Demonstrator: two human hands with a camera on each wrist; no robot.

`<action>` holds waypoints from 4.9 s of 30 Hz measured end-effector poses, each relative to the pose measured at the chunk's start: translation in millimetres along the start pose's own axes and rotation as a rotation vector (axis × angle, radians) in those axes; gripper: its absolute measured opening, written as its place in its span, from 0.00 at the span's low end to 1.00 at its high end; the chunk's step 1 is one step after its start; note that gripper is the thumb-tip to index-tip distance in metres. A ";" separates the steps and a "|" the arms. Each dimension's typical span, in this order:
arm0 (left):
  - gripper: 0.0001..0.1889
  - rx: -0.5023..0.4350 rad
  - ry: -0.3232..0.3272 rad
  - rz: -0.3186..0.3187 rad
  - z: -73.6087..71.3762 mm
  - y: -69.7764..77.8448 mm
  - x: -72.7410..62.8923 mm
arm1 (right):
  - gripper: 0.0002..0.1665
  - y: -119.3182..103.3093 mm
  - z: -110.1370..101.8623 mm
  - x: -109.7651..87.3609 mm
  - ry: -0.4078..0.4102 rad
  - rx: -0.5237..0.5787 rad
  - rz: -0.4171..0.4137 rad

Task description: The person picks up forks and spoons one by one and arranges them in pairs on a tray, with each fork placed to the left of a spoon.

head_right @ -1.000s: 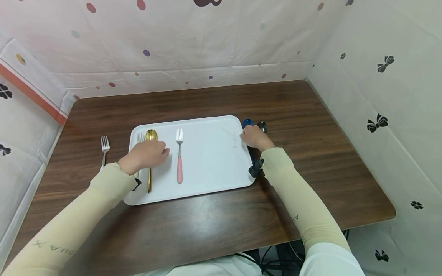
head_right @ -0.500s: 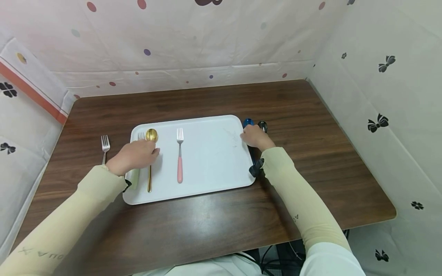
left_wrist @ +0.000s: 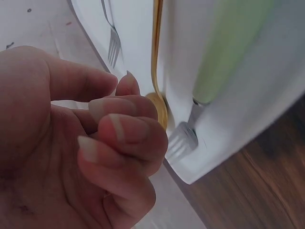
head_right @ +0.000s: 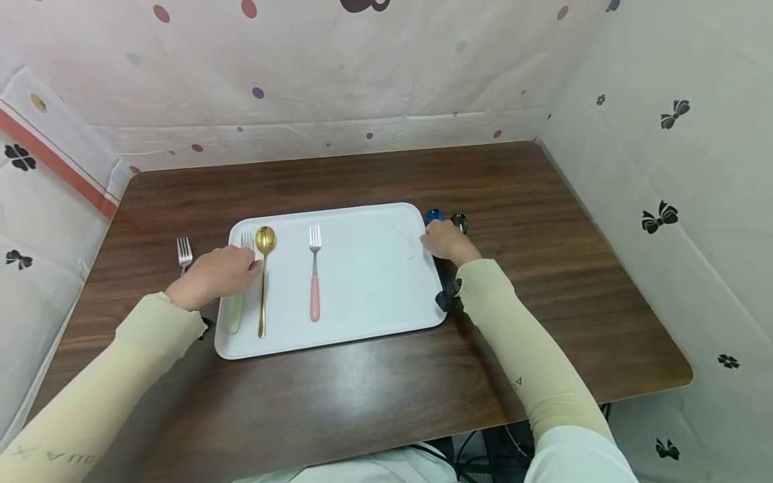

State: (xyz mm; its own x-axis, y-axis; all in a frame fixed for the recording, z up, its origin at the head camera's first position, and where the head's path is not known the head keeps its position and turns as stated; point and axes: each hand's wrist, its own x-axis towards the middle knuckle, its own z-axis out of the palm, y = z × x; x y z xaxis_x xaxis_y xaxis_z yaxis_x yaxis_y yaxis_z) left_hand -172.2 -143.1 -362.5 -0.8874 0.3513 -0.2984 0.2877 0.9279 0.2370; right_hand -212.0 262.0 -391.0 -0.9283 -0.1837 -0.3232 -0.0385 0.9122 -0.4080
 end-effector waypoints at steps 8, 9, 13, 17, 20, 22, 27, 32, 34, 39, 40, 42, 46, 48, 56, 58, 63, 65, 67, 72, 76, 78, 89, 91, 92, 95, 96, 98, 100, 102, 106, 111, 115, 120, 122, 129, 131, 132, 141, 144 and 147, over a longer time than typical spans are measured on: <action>0.18 -0.027 -0.028 -0.040 -4.4 -6.1 -8.5 | 0.18 -1.0 0.5 -2.8 0.000 0.020 0.020; 0.18 -0.028 -0.030 -0.040 -4.7 -7.0 -9.3 | 0.18 -1.0 0.4 -2.9 0.000 0.021 0.022; 0.19 -0.027 -0.033 -0.043 -4.6 -12.0 -11.2 | 0.18 -1.2 -0.1 -3.0 0.001 0.025 0.014; 0.19 -0.016 -0.030 -0.048 -4.1 -17.8 -11.6 | 0.19 -0.8 -0.2 -2.1 0.001 0.021 0.005; 0.19 -0.019 -0.035 -0.051 -3.9 -21.7 -11.7 | 0.19 -0.7 -0.2 -1.2 0.003 0.013 0.006; 0.18 -0.022 -0.037 -0.053 -4.2 -24.0 -12.0 | 0.18 -0.6 -0.3 -0.6 0.003 0.007 0.007; 0.17 -0.032 -0.036 -0.056 -4.0 -28.6 -13.0 | 0.19 -1.0 0.0 -0.8 -0.002 -0.001 0.009; 0.17 -0.040 -0.043 -0.068 -1.8 -32.5 -12.9 | 0.18 -1.9 0.2 -2.6 -0.003 0.014 0.011; 0.17 -0.041 -0.049 -0.070 -0.7 -33.7 -12.6 | 0.18 -1.6 0.4 -2.9 0.002 0.015 0.008; 0.17 -0.034 -0.054 -0.070 1.6 -36.5 -12.4 | 0.18 -1.2 0.7 -2.4 0.006 0.013 0.009; 0.17 -0.031 -0.052 -0.069 1.8 -36.7 -12.5 | 0.18 -1.3 0.6 -2.5 0.004 0.013 0.012; 0.17 -0.027 -0.047 -0.067 2.1 -37.5 -12.5 | 0.19 -1.4 0.6 -2.6 0.000 0.010 0.021; 0.18 -0.026 -0.049 -0.067 2.0 -39.4 -12.0 | 0.19 -0.7 1.2 -2.0 -0.008 0.004 0.022; 0.19 -0.031 -0.055 -0.070 1.9 -40.8 -12.2 | 0.19 -0.4 1.5 -1.5 -0.010 0.002 0.019; 0.20 -0.041 -0.052 -0.097 2.4 -46.0 -11.6 | 0.19 -1.0 1.7 -1.2 -0.005 0.003 0.020; 0.20 -0.038 -0.051 -0.099 3.0 -47.3 -11.2 | 0.19 -1.1 1.7 -1.1 -0.003 0.005 0.020; 0.20 -0.041 -0.063 -0.101 4.4 -50.2 -10.4 | 0.19 -0.9 1.9 -0.2 -0.004 0.000 0.021; 0.21 -0.046 -0.071 -0.102 5.6 -50.7 -9.4 | 0.19 -0.9 2.1 0.0 -0.006 -0.001 0.027; 0.21 -0.040 -0.079 -0.098 7.0 -51.3 -7.9 | 0.19 -0.8 2.7 0.3 -0.006 0.000 0.029; 0.21 -0.039 -0.108 -0.089 8.0 -50.6 -6.7 | 0.19 -0.4 4.4 0.4 0.010 0.004 0.022; 0.21 -0.073 -0.133 -0.107 8.8 -49.9 -7.1 | 0.19 -0.4 4.0 0.3 0.009 0.005 0.024; 0.21 -0.084 -0.140 -0.112 9.4 -49.9 -7.3 | 0.19 -0.3 3.5 0.4 0.004 0.006 0.029; 0.20 -0.116 -0.149 -0.109 10.2 -51.4 -5.5 | 0.20 -2.9 5.8 -2.3 0.022 0.004 0.065; 0.20 -0.125 -0.159 -0.108 10.5 -51.8 -4.9 | 0.20 -2.4 6.4 -2.4 0.026 -0.001 0.070; 0.20 -0.129 -0.163 -0.108 10.6 -52.2 -4.5 | 0.19 -2.1 6.4 -2.6 0.026 -0.005 0.069; 0.21 -0.144 -0.173 -0.112 10.5 -53.0 -3.4 | 0.18 -2.3 5.1 -1.8 0.021 -0.015 0.064; 0.21 -0.152 -0.173 -0.113 10.2 -52.9 -3.2 | 0.18 -2.4 4.2 -1.2 0.019 -0.021 0.061; 0.21 -0.163 -0.171 -0.113 10.7 -52.7 -2.2 | 0.18 -2.5 2.4 -0.7 0.012 -0.028 0.059; 0.21 -0.173 -0.171 -0.116 11.2 -52.6 -1.5 | 0.18 -2.6 0.4 0.2 0.001 -0.034 0.062; 0.21 -0.176 -0.173 -0.117 11.8 -53.1 -0.8 | 0.19 -2.7 -1.5 0.5 -0.012 -0.037 0.066; 0.21 -0.174 -0.180 -0.114 13.2 -55.2 0.5 | 0.19 -2.3 -5.0 -0.8 -0.028 -0.041 0.075; 0.21 -0.179 -0.179 -0.115 13.9 -56.5 0.4 | 0.20 -1.4 -8.2 -3.7 -0.009 -0.049 0.066; 0.21 -0.182 -0.182 -0.117 13.2 -55.6 0.0 | 0.20 0.3 -11.3 -7.3 0.023 -0.060 0.058; 0.20 -0.189 -0.185 -0.115 12.3 -55.6 -0.4 | 0.21 3.9 -15.2 -11.5 0.038 -0.058 0.069; 0.20 -0.193 -0.183 -0.117 12.3 -55.0 -1.0 | 0.21 6.0 -16.7 -13.0 0.043 -0.058 0.078; 0.20 -0.205 -0.185 -0.134 12.1 -54.3 -1.1 | 0.22 11.7 -24.0 -20.1 0.040 -0.061 0.100; 0.20 -0.206 -0.188 -0.136 12.8 -55.5 -0.4 | 0.24 12.9 -25.6 -21.6 0.037 -0.075 0.104; 0.20 -0.206 -0.188 -0.137 13.0 -55.9 -0.1 | 0.25 13.8 -26.3 -22.0 0.037 -0.081 0.106; 0.21 -0.194 -0.185 -0.123 12.4 -54.5 -0.1 | 0.23 27.5 -27.8 -25.3 0.045 -0.091 0.132; 0.21 -0.194 -0.186 -0.123 12.5 -54.9 0.3 | 0.24 32.0 -28.0 -26.0 0.035 -0.094 0.151; 0.22 -0.194 -0.185 -0.122 12.4 -55.3 0.7 | 0.24 35.9 -28.2 -26.3 0.030 -0.099 0.166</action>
State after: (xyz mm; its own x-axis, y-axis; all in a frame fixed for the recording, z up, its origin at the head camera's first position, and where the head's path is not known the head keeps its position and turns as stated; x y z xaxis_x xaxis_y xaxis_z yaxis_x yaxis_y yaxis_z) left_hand -184.2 -192.6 -387.3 -0.8253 0.2716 -0.4951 0.0922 0.9298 0.3563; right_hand -199.4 309.9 -373.0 -0.9355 -0.0182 -0.3530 0.0812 0.9609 -0.2648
